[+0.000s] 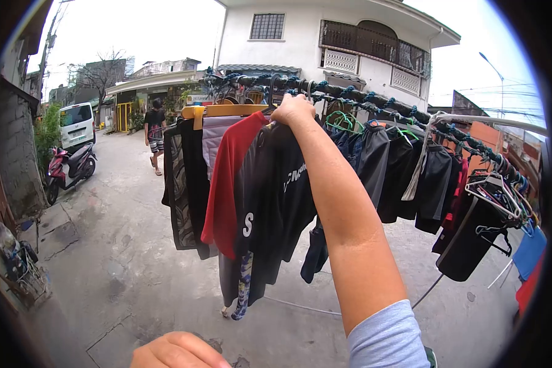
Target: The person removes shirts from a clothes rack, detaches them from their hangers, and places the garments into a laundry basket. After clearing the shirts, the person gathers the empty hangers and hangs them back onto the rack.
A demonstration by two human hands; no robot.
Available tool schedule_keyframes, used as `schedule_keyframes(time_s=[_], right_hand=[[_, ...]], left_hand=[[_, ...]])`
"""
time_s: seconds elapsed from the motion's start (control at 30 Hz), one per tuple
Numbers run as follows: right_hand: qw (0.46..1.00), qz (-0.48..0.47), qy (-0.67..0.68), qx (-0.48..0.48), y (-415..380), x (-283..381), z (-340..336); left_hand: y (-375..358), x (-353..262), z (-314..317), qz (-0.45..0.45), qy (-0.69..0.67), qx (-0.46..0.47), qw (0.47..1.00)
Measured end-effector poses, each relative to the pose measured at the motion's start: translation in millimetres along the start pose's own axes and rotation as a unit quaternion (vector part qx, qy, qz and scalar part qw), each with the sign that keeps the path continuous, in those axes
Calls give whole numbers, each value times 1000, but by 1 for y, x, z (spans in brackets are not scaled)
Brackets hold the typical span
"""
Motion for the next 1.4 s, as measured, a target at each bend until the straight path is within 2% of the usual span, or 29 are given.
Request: schedule_keyframes(time_s=[0.07, 0.13, 0.23, 0.3, 0.37, 0.47, 0.53, 0.73, 0.83, 0.93, 1.0, 1.07, 1.13, 1.17, 1.23, 1.27, 1.33, 1.37, 1.4], right_hand=[[998, 0, 31, 53, -2, -5, 3], [993, -14, 29, 112, 8, -9, 15], [992, -24, 116, 39, 10, -24, 8], [989, -41, 139, 17, 11, -26, 0], [987, -57, 148, -4, 13, -26, -10], [981, -119, 148, -28, -7, -28, -32], [974, -187, 125, -28, -30, -35, -35], [929, -299, 219, 15, -132, -89, 10], [925, -284, 246, 62, -210, -117, 38], [913, -304, 256, 96, -295, -141, 58], [914, -294, 253, 122, -345, -162, 79], [914, -255, 269, 166, -387, -191, 97], [914, -260, 247, 188, -429, -214, 102], [913, -250, 237, 218, -446, -224, 104], [904, -232, 222, 284, -482, -243, 105], [898, -213, 249, 293, -495, -258, 100], [882, -177, 309, 310, -517, -296, 92], [874, -184, 344, 291, -531, -317, 90], [855, -152, 367, 334, -540, -334, 76]], left_hand=[[-25, -8, -22, 33, 158, -45, 986], [-48, -8, -51, 4, 214, -6, 977], [-88, 4, -101, -133, 273, -62, 951], [-111, 15, -132, -226, 236, -156, 932], [-126, 29, -150, -316, 232, -226, 892], [-136, 57, -151, -356, 242, -197, 881], [-142, 83, -141, -382, 182, -156, 893], [-124, 165, -69, -384, 62, -27, 921], [-118, 203, -24, -374, 54, 29, 925], [-117, 232, 26, -347, 108, 51, 930], [-125, 239, 63, -360, 161, 102, 913], [-142, 242, 98, -379, 164, 166, 896], [-158, 232, 140, -356, 266, 245, 862], [-162, 227, 166, -353, 233, 291, 858], [-189, 222, 212, -493, 67, 308, 811], [-214, 222, 237, -573, -39, 293, 764], [-225, 211, 276, -554, -4, 300, 777], [-227, 204, 296, -569, -8, 314, 760], [-225, 197, 314, -584, -26, 294, 756]])
Point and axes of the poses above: each hand's wrist, its own y-axis towards the middle knuckle, its own z-axis out of the palm, x = y × z, the point moved 7 cm from there along y, towards the middle knuckle, and after that the axes turned 8 degrees about x, right-handed, at the moved point
